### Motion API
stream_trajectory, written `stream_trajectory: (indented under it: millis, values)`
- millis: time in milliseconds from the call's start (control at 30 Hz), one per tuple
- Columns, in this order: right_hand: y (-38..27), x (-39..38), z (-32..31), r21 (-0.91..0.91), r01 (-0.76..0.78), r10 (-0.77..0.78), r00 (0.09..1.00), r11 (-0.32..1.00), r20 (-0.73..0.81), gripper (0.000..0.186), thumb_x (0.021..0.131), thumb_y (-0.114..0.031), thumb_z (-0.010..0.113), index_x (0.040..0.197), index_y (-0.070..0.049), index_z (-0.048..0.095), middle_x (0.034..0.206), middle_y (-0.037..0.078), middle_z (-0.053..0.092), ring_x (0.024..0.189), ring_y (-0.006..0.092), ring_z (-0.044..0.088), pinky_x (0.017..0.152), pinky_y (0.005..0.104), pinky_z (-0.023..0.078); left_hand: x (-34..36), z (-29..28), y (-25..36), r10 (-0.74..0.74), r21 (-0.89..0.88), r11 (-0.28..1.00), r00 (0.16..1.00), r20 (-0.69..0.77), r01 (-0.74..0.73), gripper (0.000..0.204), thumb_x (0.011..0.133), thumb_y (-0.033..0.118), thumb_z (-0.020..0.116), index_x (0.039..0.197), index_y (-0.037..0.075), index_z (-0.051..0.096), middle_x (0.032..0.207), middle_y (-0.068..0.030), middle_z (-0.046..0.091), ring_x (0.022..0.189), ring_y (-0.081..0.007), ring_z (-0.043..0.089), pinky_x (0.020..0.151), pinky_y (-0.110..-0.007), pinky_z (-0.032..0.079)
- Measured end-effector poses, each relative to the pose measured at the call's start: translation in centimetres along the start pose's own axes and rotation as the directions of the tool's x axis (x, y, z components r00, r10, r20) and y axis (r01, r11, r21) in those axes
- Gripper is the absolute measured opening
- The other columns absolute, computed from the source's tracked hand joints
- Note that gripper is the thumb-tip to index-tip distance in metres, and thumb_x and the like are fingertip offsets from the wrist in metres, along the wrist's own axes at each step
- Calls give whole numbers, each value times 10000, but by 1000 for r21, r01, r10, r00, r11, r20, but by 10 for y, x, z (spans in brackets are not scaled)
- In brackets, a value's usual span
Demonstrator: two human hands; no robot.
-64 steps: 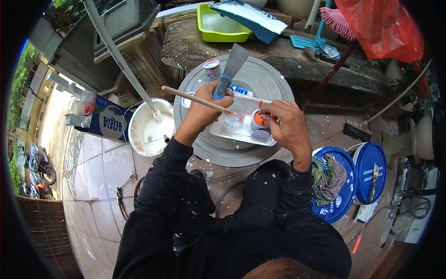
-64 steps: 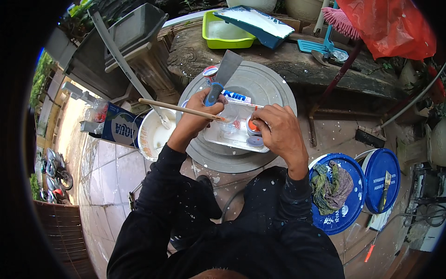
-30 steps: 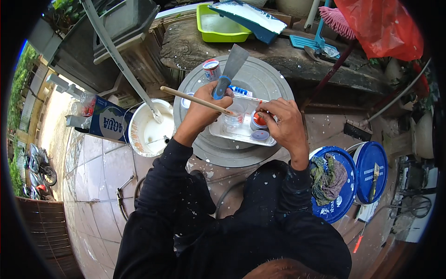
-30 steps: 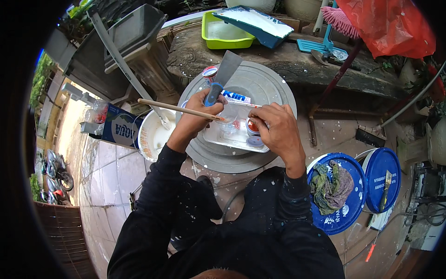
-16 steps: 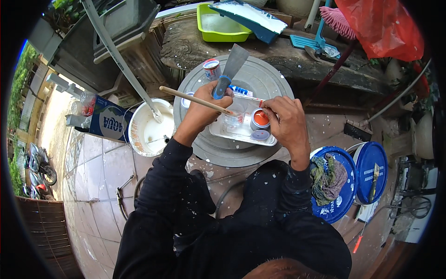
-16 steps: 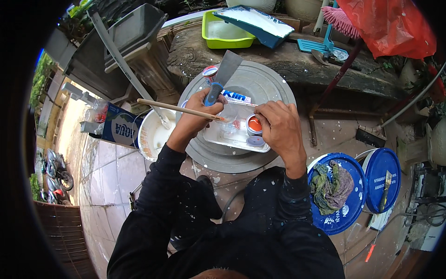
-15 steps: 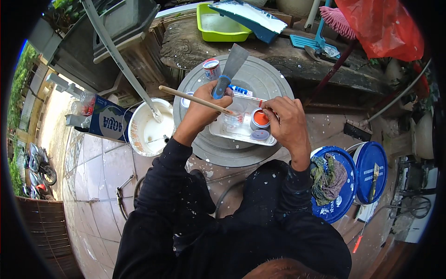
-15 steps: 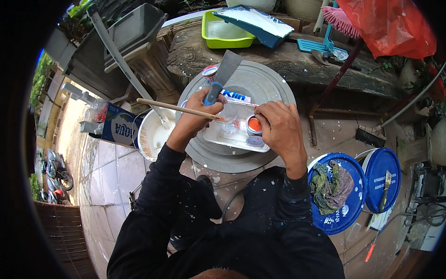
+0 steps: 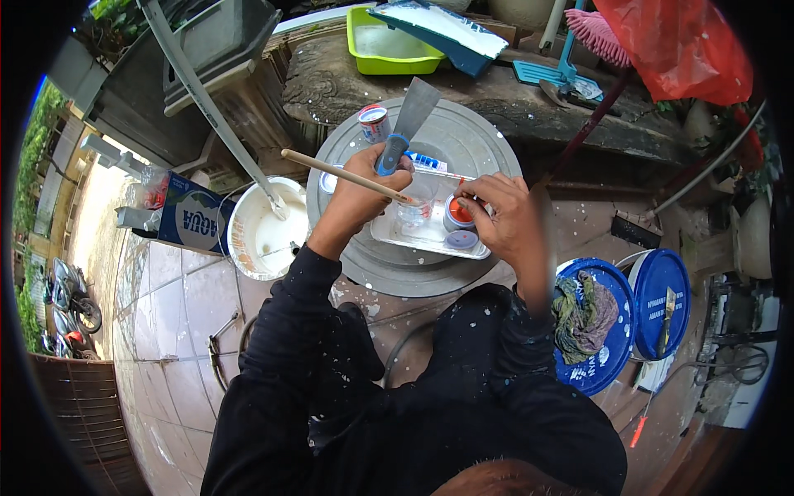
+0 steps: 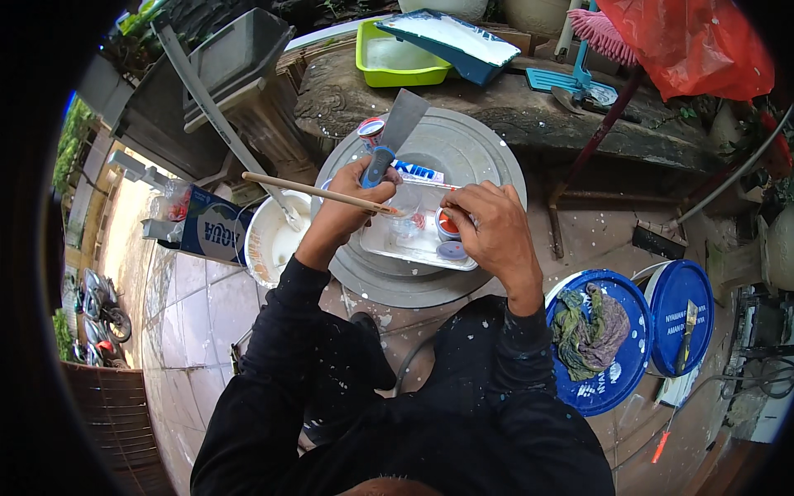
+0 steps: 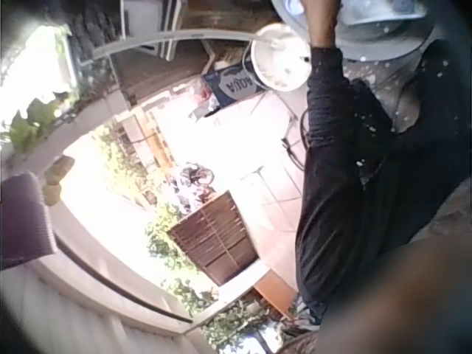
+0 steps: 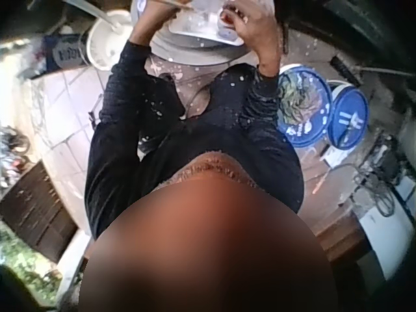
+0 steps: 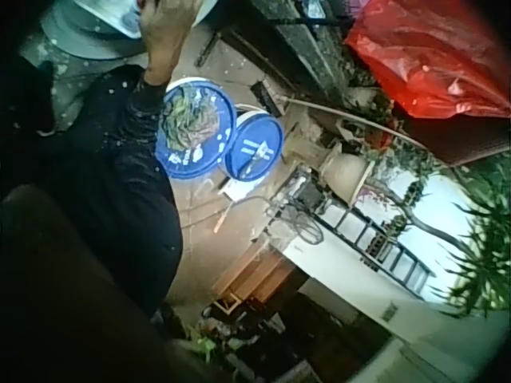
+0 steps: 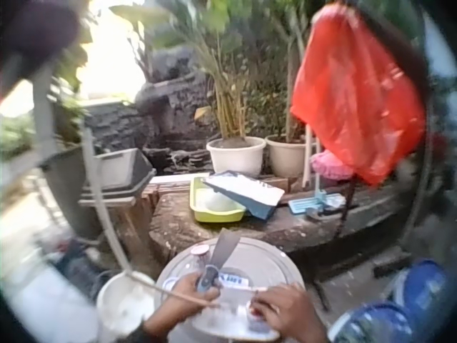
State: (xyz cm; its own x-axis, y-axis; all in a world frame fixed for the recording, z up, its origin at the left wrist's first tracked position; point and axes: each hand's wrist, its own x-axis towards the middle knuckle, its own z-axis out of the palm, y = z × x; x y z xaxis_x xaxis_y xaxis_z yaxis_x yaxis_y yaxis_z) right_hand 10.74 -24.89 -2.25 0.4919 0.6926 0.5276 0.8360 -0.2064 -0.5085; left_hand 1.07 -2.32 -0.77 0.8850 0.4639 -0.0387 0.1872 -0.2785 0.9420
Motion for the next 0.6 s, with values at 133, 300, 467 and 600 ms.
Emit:
stream_trajectory:
  millis: [133,300,467,600]
  values:
    - [0,-1,-2,-120,-30,26,999,992,-36,90,891,-94,711,972,-75,744,954,58,741,900,245,650,807,375,406,-2,0,8,-41,9,999,999,24,41,205,846,165,703,972,4,694,808,-22,675,705,-80,576,670,-259,490]
    - [-6,1,-5,22,-18,17,999,1000,45,78,897,-98,707,962,-72,742,950,59,741,895,238,651,804,370,407,1,0,-3,14,-14,1000,1000,11,-14,154,872,184,706,993,89,706,675,47,604,515,-35,494,443,-230,377]
    - [-1,0,0,-126,5,-10,999,992,-40,100,898,-100,702,985,-64,736,956,64,744,898,244,655,810,372,412,0,0,1,-30,10,1000,999,32,29,218,837,165,702,978,0,695,810,-33,683,703,-90,581,673,-267,495]
    - [-3,-2,-5,-104,-17,19,1000,994,19,92,910,-112,700,984,-68,734,944,63,741,886,239,651,790,377,407,-1,-1,2,-4,18,1000,1000,16,3,219,836,168,699,976,-1,692,803,-37,679,694,-90,578,664,-270,495]
